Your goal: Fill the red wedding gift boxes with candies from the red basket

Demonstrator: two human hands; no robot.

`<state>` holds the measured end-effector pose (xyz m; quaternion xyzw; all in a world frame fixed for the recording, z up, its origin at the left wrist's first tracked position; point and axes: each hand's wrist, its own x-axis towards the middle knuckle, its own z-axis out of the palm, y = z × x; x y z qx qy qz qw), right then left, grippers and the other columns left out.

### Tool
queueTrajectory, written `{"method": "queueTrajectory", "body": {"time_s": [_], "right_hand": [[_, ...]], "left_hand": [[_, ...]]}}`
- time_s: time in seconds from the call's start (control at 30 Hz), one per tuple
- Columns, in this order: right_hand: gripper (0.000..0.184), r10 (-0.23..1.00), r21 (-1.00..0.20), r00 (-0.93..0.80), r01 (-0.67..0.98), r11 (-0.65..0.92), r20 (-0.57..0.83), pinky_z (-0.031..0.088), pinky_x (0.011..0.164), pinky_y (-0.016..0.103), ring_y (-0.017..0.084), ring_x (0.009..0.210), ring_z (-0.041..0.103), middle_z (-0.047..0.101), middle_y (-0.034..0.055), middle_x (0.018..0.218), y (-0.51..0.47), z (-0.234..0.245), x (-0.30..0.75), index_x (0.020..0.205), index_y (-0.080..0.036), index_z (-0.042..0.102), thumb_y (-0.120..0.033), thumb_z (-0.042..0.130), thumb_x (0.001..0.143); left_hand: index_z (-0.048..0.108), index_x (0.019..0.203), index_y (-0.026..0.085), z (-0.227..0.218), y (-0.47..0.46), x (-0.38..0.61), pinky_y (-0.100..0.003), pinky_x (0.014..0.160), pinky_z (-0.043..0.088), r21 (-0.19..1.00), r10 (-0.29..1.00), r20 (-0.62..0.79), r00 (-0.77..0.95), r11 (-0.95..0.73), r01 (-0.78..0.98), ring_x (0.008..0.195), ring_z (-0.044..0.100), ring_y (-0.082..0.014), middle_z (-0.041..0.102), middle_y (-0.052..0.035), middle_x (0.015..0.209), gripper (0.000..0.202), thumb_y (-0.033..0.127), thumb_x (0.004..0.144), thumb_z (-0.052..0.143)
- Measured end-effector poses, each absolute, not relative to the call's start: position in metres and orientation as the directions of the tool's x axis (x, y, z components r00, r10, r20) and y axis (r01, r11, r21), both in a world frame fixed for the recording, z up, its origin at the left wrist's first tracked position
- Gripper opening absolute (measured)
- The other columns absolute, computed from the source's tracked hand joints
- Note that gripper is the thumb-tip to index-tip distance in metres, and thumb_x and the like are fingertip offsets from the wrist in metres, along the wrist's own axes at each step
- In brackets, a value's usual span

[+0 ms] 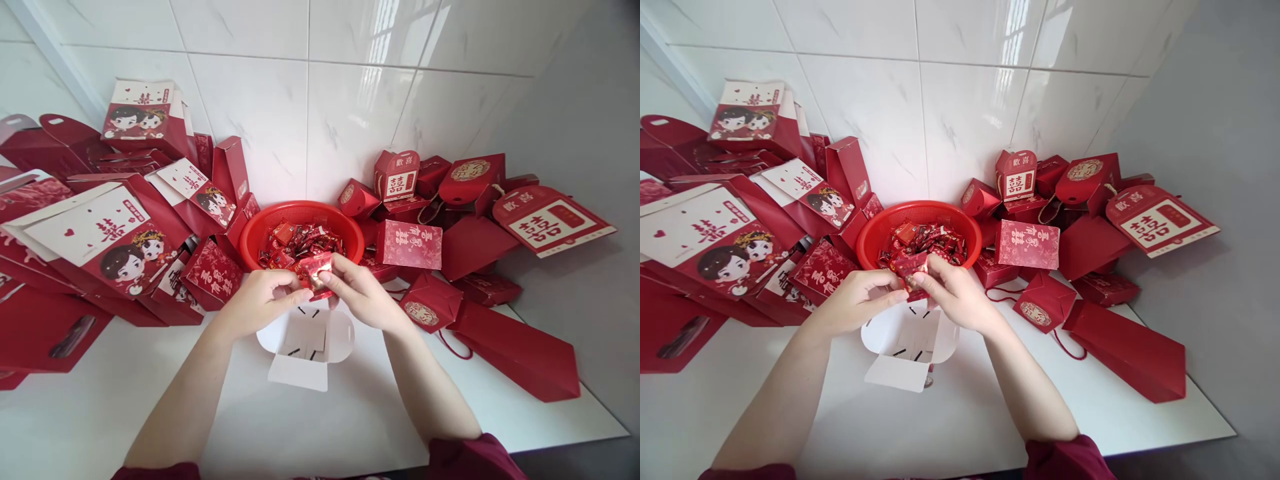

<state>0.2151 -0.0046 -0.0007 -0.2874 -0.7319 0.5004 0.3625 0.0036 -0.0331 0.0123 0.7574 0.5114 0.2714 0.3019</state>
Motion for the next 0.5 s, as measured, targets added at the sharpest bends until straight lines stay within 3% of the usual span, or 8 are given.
{"method": "queueTrajectory", "body": {"time_s": [0.1, 0.23, 0.37, 0.5], "right_hand": [[0.027, 0.824, -0.923, -0.500, 0.116, 0.367, 0.265, 0.042, 0.045, 0.018, 0.006, 0.048, 0.048, 0.056, -0.0039, 0.069, -0.005, 0.006, 0.234, 0.103, -0.019, 0.059, -0.044, 0.053, 0.095], [0.028, 0.874, -0.917, -0.369, 0.118, 0.382, 0.317, 0.042, 0.042, 0.018, 0.007, 0.046, 0.049, 0.056, -0.0044, 0.065, -0.005, 0.014, 0.263, 0.109, -0.019, 0.061, -0.040, 0.063, 0.090], [0.032, 0.888, -0.890, -0.161, 0.085, 0.447, 0.431, 0.047, 0.045, 0.021, 0.010, 0.055, 0.057, 0.062, -0.0005, 0.079, -0.015, 0.022, 0.284, 0.122, -0.024, 0.057, -0.033, 0.062, 0.092], [0.016, 0.835, -0.835, -0.034, -0.010, 0.549, 0.549, 0.051, 0.052, 0.023, 0.011, 0.059, 0.059, 0.062, -0.0003, 0.077, -0.028, 0.024, 0.288, 0.106, -0.023, 0.062, -0.029, 0.064, 0.090]], "left_hand": [[0.065, 0.072, 0.016, 0.008, -0.028, -0.001, -0.023, 0.053, 0.034, 0.607, 0.945, 0.045, 0.325, -0.284, 0.743, 0.059, 0.054, -0.0129, 0.059, 0.0003, 0.064, 0.037, 0.045, 0.090, 0.051], [0.061, 0.063, 0.018, -0.001, -0.022, 0.000, -0.026, 0.055, 0.033, 0.413, 0.949, -0.012, 0.316, -0.283, 0.866, 0.057, 0.055, -0.0151, 0.059, -0.0006, 0.059, 0.039, 0.040, 0.092, 0.047], [0.069, 0.086, 0.021, -0.010, -0.022, -0.001, -0.029, 0.070, 0.043, 0.352, 0.932, -0.117, 0.344, -0.285, 0.891, 0.085, 0.065, -0.0225, 0.071, -0.0046, 0.087, 0.024, 0.034, 0.089, 0.049], [0.068, 0.104, 0.022, -0.013, -0.022, -0.008, -0.031, 0.082, 0.047, 0.379, 0.911, -0.200, 0.362, -0.269, 0.886, 0.099, 0.064, -0.0228, 0.068, -0.0065, 0.110, 0.025, 0.027, 0.088, 0.049]]}}
